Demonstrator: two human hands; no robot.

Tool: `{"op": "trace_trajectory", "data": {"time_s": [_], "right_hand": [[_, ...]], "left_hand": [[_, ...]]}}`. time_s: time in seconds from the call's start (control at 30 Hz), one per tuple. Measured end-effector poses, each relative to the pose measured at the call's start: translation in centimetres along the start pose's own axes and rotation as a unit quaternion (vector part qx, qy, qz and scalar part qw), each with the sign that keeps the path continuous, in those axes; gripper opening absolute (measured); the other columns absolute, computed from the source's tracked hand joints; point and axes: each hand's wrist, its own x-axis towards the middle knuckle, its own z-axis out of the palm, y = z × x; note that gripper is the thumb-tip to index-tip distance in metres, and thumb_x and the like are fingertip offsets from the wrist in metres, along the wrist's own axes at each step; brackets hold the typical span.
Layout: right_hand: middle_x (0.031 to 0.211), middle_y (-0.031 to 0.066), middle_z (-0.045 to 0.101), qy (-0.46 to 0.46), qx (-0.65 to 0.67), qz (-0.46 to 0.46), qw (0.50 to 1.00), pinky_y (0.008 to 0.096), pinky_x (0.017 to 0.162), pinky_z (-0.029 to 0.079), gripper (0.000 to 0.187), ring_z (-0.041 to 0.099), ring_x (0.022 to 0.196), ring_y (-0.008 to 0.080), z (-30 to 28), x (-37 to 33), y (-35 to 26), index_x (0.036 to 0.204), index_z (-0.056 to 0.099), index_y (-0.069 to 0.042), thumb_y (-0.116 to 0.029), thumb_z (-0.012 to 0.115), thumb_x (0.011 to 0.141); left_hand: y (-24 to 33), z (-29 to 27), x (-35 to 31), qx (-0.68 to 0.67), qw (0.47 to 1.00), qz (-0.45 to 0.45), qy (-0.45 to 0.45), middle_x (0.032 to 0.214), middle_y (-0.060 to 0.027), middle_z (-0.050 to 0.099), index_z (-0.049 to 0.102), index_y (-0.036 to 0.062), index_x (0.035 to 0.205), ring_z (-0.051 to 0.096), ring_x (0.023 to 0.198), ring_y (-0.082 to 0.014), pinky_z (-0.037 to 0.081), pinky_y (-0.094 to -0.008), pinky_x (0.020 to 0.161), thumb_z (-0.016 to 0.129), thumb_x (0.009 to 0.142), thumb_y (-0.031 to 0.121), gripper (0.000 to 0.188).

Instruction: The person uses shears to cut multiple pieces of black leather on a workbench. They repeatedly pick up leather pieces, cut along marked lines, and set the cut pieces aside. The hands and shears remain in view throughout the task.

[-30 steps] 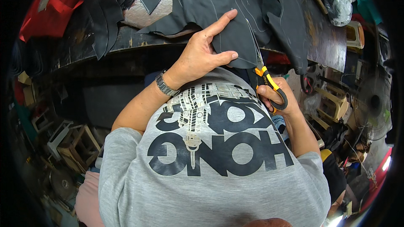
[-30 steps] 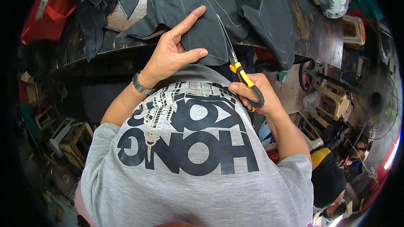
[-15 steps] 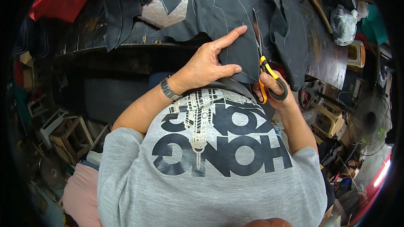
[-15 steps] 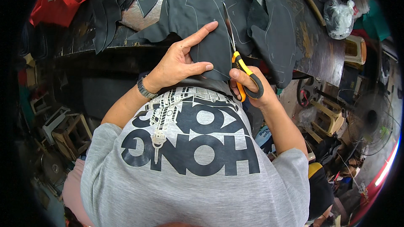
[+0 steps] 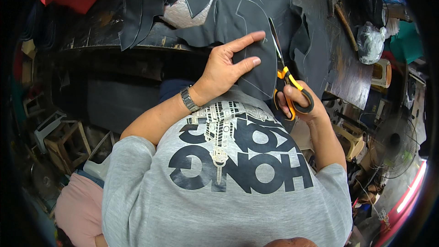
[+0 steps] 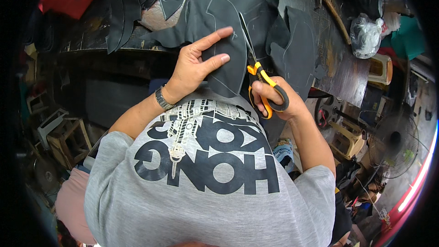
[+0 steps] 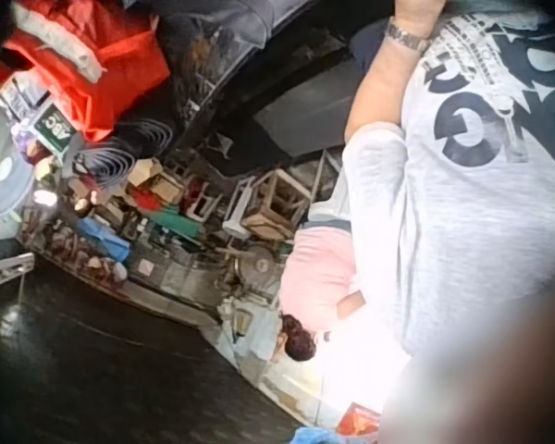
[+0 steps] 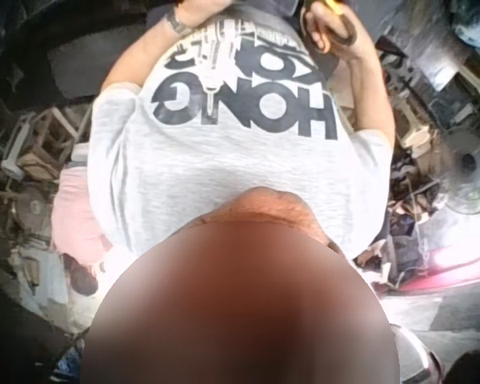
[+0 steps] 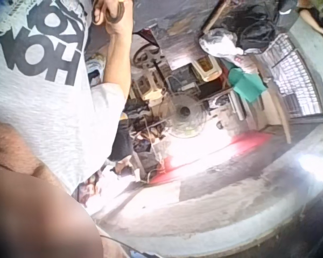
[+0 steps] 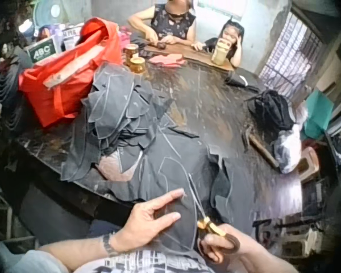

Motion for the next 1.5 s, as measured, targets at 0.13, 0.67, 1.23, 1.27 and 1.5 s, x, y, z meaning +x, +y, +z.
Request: {"op": "trace_trajectory", "data": {"time_s": [0.13,0.67,1.23,1.27,1.5], "right_hand": [[0.069,0.0071,0.059,0.004,0.050,0.003,0.999,0.0253,0.052,0.046,0.050,0.058,0.058,0.0148,0.6,1.6,-1.4,0.084,0.061,-0.003,-0.053,0.069,0.086],[0.058,0.0040,0.052,0.047,-0.024,-0.018,0.998,0.0225,0.040,0.037,0.049,0.048,0.043,0.0110,0.5,2.0,-0.7,0.075,0.058,-0.003,-0.048,0.073,0.085],[0.068,0.0061,0.061,0.002,-0.047,-0.035,0.998,0.0227,0.052,0.039,0.057,0.057,0.056,0.0133,0.7,3.7,-2.9,0.089,0.065,-0.002,-0.059,0.062,0.086],[0.067,0.0053,0.061,-0.002,-0.071,-0.044,0.997,0.0221,0.051,0.037,0.057,0.056,0.055,0.0123,0.8,3.7,-2.8,0.085,0.065,-0.003,-0.059,0.062,0.086],[0.076,0.0060,0.063,-0.047,-0.071,-0.054,0.995,0.0227,0.055,0.038,0.056,0.059,0.064,0.0124,0.9,3.8,-2.0,0.090,0.063,-0.004,-0.060,0.062,0.084]], "left_hand": [[0.2,0.3,0.0,0.009,0.998,0.059,0.028,0.156,-0.0115,0.036,0.034,0.0013,0.150,0.034,0.141,-0.0166,0.027,-0.0294,0.115,0.070,0.085,-0.003,0.074],[-0.1,-0.6,-0.2,0.019,0.997,0.069,0.033,0.157,-0.0134,0.032,0.030,0.0004,0.151,0.030,0.144,-0.0188,0.022,-0.0308,0.118,0.070,0.084,-0.003,0.078],[0.4,-0.9,-1.6,-0.036,0.998,0.046,0.010,0.155,-0.0115,0.036,0.031,0.0012,0.151,0.035,0.140,-0.0151,0.029,-0.0290,0.115,0.068,0.086,-0.002,0.075],[0.3,-0.9,-1.7,-0.015,0.998,0.051,0.015,0.154,-0.0115,0.038,0.033,0.0010,0.150,0.038,0.137,-0.0148,0.032,-0.0287,0.113,0.067,0.087,-0.001,0.072],[0.0,-1.5,-1.6,0.001,0.999,0.005,0.043,0.136,-0.0106,0.059,0.053,0.0019,0.138,0.058,0.119,-0.0145,0.043,-0.0261,0.104,0.064,0.091,0.002,0.048]]}}
